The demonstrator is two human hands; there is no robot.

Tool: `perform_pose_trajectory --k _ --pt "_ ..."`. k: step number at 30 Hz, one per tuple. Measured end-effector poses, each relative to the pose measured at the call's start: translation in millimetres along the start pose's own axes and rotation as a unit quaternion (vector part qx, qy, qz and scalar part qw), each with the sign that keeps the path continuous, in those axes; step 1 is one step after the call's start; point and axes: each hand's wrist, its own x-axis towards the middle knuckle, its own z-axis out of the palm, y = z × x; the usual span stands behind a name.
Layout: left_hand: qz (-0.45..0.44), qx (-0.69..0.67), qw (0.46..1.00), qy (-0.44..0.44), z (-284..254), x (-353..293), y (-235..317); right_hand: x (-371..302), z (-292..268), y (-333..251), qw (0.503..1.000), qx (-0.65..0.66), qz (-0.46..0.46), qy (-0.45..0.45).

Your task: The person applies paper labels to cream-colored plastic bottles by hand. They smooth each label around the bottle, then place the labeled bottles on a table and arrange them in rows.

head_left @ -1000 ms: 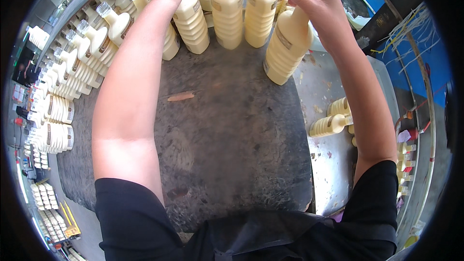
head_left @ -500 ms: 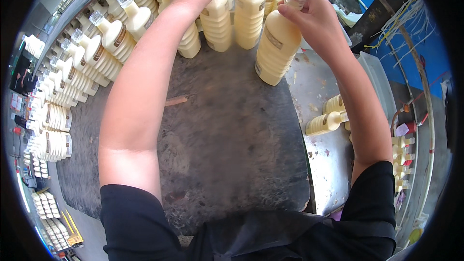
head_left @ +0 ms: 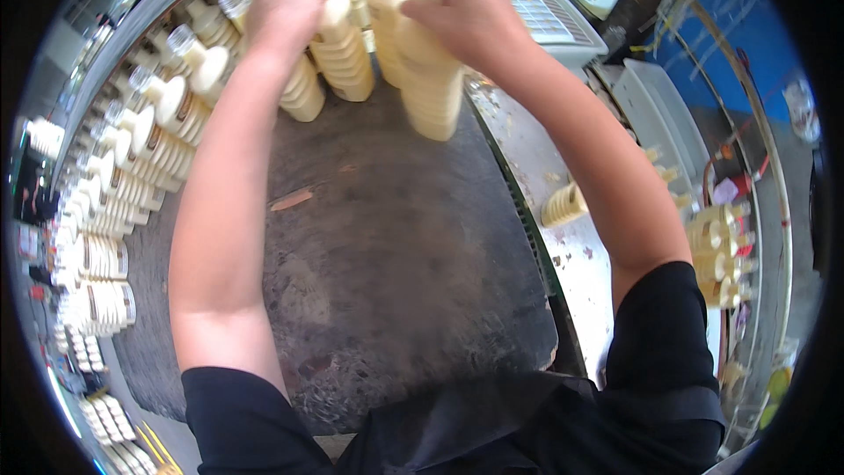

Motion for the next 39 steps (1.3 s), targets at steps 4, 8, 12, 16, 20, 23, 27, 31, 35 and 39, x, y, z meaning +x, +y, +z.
perform_pose_trajectory --k 4,8,12,16,20,23,27,31,35,39 --pt "0.089 -0.081 0.988 0.102 -19.9 -24.4 16.5 -5.5 -5.7 -3.6 0.993 0.084 0.050 -0.059" --pt "0.110 -0.288 0.947 0.091 -37.1 -63.5 74.0 -70.2 -24.2 0.9 0.986 0.137 -0.024 0.095" --pt "0.198 -0.282 0.939 0.015 -33.6 -131.2 145.6 -202.1 -66.0 40.6 0.987 0.114 0.041 0.110" --pt "0.238 -0.295 0.918 -0.116 -2.1 -178.2 216.4 -326.7 -149.7 120.0 0.945 0.124 0.262 0.152" --pt "0.245 -0.256 0.885 -0.303 55.2 -216.1 278.0 -385.9 -245.2 224.3 0.852 -0.321 0.317 0.266" --pt "0.308 -0.147 0.860 -0.380 118.2 -239.6 309.0 -392.1 -281.9 301.0 0.821 -0.347 0.371 0.261" --pt "0.263 -0.135 0.837 -0.461 201.1 -269.4 320.0 -392.5 -295.8 364.8 0.841 -0.234 0.428 0.233" --pt "0.040 -0.232 0.860 -0.452 257.8 -310.5 317.3 -401.7 -287.6 368.2 0.824 -0.103 0.504 0.236" --pt "-0.054 -0.253 0.898 -0.355 287.4 -319.0 318.0 -404.6 -261.9 346.6 0.876 -0.103 0.368 0.295" --pt "0.033 -0.216 0.951 -0.220 315.8 -290.1 343.8 -388.6 -257.9 349.3 0.865 -0.104 0.357 0.337"
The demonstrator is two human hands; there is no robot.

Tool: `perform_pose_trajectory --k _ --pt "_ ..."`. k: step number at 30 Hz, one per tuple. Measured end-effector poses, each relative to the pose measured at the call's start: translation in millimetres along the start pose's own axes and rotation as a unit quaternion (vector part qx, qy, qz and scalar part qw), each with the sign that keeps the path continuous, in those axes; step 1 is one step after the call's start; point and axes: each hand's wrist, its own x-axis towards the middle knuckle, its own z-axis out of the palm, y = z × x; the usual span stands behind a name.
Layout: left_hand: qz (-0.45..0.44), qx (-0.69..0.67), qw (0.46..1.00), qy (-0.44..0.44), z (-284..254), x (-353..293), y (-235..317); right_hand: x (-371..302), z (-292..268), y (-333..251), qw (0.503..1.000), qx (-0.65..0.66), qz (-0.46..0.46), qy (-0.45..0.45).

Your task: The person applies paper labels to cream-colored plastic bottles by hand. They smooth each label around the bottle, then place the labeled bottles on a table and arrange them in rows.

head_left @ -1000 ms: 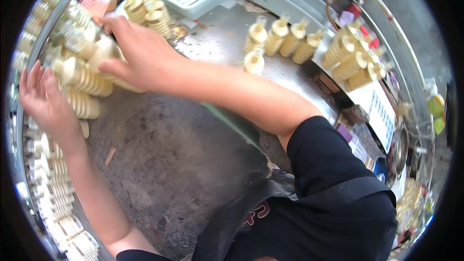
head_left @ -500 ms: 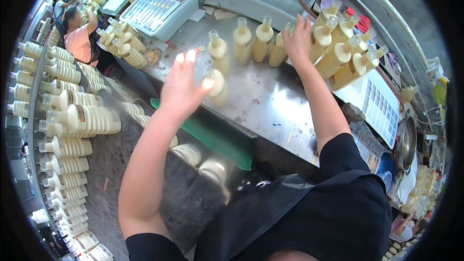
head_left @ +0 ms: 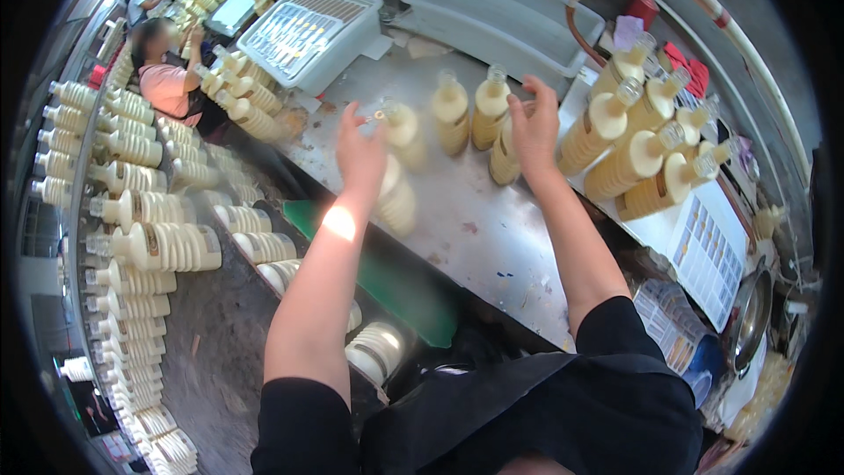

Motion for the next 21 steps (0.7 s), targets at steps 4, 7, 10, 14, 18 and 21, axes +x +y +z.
perform_pose_trajectory --k 4,7,10,14,18,21 --pt "-0.008 0.063 0.992 -0.112 23.2 29.2 18.4 30.4 13.8 -3.2 0.996 -0.017 0.055 -0.075" --pt "0.001 0.100 0.981 -0.167 24.5 29.1 20.3 44.3 25.3 -4.1 0.960 -0.048 0.134 -0.241" --pt "-0.023 0.096 0.980 -0.171 8.2 19.7 18.4 41.0 32.4 -2.9 0.964 -0.085 0.106 -0.227" --pt "0.020 0.065 0.990 -0.122 -37.1 15.8 33.9 23.8 30.3 2.6 0.975 -0.165 0.023 -0.149" --pt "0.060 0.000 0.993 -0.105 -119.3 17.5 78.5 -0.3 18.3 -3.5 0.971 -0.174 0.045 -0.155" --pt "0.094 0.017 0.994 -0.044 -198.6 7.7 115.5 -23.5 3.1 -25.5 0.987 -0.114 -0.006 -0.114"
